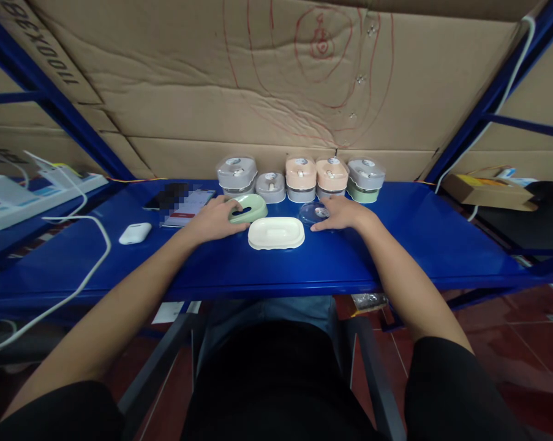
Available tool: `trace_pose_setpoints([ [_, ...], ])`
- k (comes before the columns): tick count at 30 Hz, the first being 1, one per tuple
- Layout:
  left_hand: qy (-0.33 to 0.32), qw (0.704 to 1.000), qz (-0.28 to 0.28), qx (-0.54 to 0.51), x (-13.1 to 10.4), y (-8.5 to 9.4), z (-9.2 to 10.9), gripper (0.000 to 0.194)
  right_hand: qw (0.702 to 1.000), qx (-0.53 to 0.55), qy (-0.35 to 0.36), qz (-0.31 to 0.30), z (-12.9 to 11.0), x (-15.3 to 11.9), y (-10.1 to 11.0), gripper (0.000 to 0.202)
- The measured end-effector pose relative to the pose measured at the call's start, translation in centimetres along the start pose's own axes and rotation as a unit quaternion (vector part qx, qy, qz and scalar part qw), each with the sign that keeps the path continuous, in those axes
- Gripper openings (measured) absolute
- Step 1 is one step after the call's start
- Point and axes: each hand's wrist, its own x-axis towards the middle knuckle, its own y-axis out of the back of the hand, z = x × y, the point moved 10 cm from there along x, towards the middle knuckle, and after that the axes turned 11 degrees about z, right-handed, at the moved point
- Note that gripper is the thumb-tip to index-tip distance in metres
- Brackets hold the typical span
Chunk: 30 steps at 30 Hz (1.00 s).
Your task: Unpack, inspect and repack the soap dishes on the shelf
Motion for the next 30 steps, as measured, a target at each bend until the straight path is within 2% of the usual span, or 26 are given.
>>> trace_pose_setpoints([
  [5, 0.004, 0.999, 0.038, -0.035, -0.1, 1.3, 0.7, 0.051, 1.0, -0.02, -0.017, -0.016, -0.4, -0.2, 0.0, 0.096],
  [7, -0.009, 0.995, 0.066, -0.073, -0.4, 2.2, 2.0, 0.05, 0.999, -0.024, -0.02, -0.017, -0.6, -0.3, 0.1, 0.095],
  [9, -0.056, 0.987, 0.08, -0.125, -1.1, 2.7, 4.0, 0.048, 0.999, -0.023, -0.023, -0.016, -0.6, -0.3, 0.0, 0.095],
  [12, -0.147, 0.97, 0.044, -0.187, -2.4, 1.9, 7.6, 0.055, 1.0, -0.016, -0.018, -0.008, -0.3, -0.2, -0.1, 0.096],
  [15, -0.176, 0.963, -0.008, -0.204, -3.5, 0.3, 9.5, 0.067, 1.0, -0.008, 0.004, 0.012, -0.1, 0.1, -0.1, 0.093],
  [19, -0.184, 0.963, -0.034, -0.193, -4.1, -0.8, 10.4, 0.07, 1.0, -0.015, 0.013, 0.016, 0.1, 0.2, -0.2, 0.09],
  [24, -0.229, 0.962, -0.015, -0.148, -4.7, -0.5, 11.2, 0.067, 0.999, -0.033, -0.012, -0.01, -0.6, -0.2, 0.0, 0.093],
  [30, -0.265, 0.962, -0.012, -0.069, -5.3, -0.7, 11.8, 0.068, 0.998, -0.05, -0.026, -0.023, -1.8, -0.6, 0.4, 0.082],
])
